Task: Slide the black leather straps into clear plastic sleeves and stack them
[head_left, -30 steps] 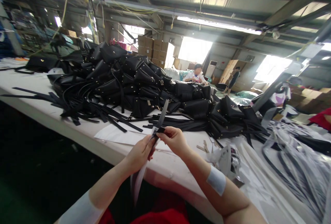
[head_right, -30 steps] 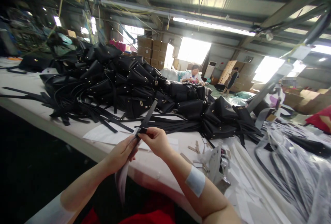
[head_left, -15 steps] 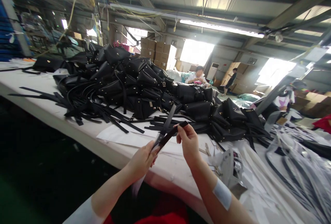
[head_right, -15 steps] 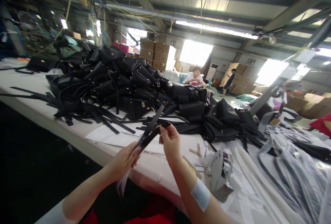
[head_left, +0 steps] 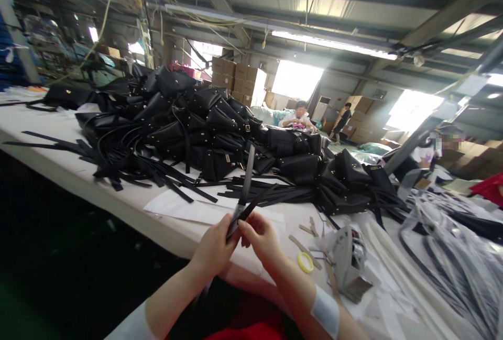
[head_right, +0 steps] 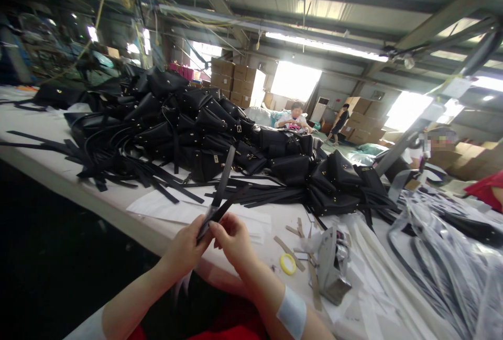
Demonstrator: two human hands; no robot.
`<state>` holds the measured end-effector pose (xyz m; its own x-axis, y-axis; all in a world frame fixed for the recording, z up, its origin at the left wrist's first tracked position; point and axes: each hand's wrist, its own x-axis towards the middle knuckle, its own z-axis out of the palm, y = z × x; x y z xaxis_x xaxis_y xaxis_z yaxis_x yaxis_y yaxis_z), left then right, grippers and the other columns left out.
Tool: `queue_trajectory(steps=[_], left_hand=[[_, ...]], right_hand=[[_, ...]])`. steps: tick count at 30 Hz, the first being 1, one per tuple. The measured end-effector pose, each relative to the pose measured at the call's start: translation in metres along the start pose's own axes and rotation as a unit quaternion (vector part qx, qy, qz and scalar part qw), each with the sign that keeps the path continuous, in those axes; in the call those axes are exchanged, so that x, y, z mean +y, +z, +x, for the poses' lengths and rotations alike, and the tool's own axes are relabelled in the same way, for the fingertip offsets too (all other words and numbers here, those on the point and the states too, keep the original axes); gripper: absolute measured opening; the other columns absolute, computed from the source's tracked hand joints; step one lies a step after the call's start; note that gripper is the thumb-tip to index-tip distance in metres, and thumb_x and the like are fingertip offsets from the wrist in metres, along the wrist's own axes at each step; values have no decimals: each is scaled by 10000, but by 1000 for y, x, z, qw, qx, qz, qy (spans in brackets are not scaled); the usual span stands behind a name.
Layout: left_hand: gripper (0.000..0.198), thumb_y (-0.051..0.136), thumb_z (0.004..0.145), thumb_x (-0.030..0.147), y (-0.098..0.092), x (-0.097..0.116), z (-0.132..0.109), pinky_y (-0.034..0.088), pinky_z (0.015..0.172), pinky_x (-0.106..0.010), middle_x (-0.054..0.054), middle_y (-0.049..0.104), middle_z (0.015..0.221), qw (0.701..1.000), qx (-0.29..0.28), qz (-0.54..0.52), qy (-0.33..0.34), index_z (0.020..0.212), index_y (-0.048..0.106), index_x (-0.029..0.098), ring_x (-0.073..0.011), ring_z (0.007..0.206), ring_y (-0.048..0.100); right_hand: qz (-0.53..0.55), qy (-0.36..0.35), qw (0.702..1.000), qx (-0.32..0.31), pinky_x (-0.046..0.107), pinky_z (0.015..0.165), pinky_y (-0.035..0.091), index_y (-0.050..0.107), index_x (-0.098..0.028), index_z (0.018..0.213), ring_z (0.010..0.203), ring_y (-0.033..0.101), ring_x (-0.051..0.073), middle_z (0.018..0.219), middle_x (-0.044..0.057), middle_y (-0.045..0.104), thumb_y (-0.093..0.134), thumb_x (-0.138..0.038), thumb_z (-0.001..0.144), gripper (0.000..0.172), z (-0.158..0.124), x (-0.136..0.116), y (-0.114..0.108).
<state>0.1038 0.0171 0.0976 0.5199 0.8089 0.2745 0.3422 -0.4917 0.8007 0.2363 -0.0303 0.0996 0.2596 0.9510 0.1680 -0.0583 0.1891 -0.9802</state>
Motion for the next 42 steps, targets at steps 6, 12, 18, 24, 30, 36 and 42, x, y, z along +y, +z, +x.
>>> queue_trajectory(steps=[6,12,18,24,30,36,42], left_hand=[[200,575,877,405,7,3,-11,479,680,-348,-51,665,813,996,-7,-94,5,932,510,224,-251,750,661],[475,440,891,646,20,13,-4,560,577,-308,11,602,719,936,27,-335,-108,910,564,188,-151,572,584],[332,609,819,516,31,13,4,507,511,-267,39,583,642,948,80,-284,-123,911,570,200,-138,512,555],[193,626,775,350,34,17,-4,521,687,-332,-33,674,774,971,131,-169,-102,891,570,206,-234,752,665],[334,582,851,486,36,7,-1,545,834,-350,-54,721,906,927,70,-355,-97,967,618,175,-222,874,685],[377,729,770,494,26,4,9,574,841,-366,-71,771,907,834,48,-522,-175,931,653,162,-231,841,736],[273,726,811,366,-7,-4,14,560,883,-357,-116,775,994,836,20,-507,-208,920,697,118,-226,849,754]], right_hand=[[-75,-43,991,105,271,539,413,566,-211,641,545,500,136,572,-17,554,656,-470,806,320,-3,10,3],[-74,-63,972,216,287,604,439,639,-214,755,626,509,160,650,1,589,583,-486,859,296,-5,16,8],[-6,-41,982,186,291,654,507,654,-210,1028,746,602,184,842,37,675,653,-464,793,346,-1,19,17],[28,-26,985,169,294,715,516,658,-188,865,743,596,179,801,35,667,632,-488,821,304,1,27,20],[3,-43,980,196,268,661,478,625,-200,750,697,538,155,749,16,602,600,-491,866,315,3,30,13],[92,-49,956,273,285,673,512,642,-208,919,742,605,161,855,36,653,622,-545,843,347,8,23,15],[173,-46,957,230,213,401,331,599,-215,884,426,450,70,636,-47,562,689,-560,785,370,30,-7,-19]])
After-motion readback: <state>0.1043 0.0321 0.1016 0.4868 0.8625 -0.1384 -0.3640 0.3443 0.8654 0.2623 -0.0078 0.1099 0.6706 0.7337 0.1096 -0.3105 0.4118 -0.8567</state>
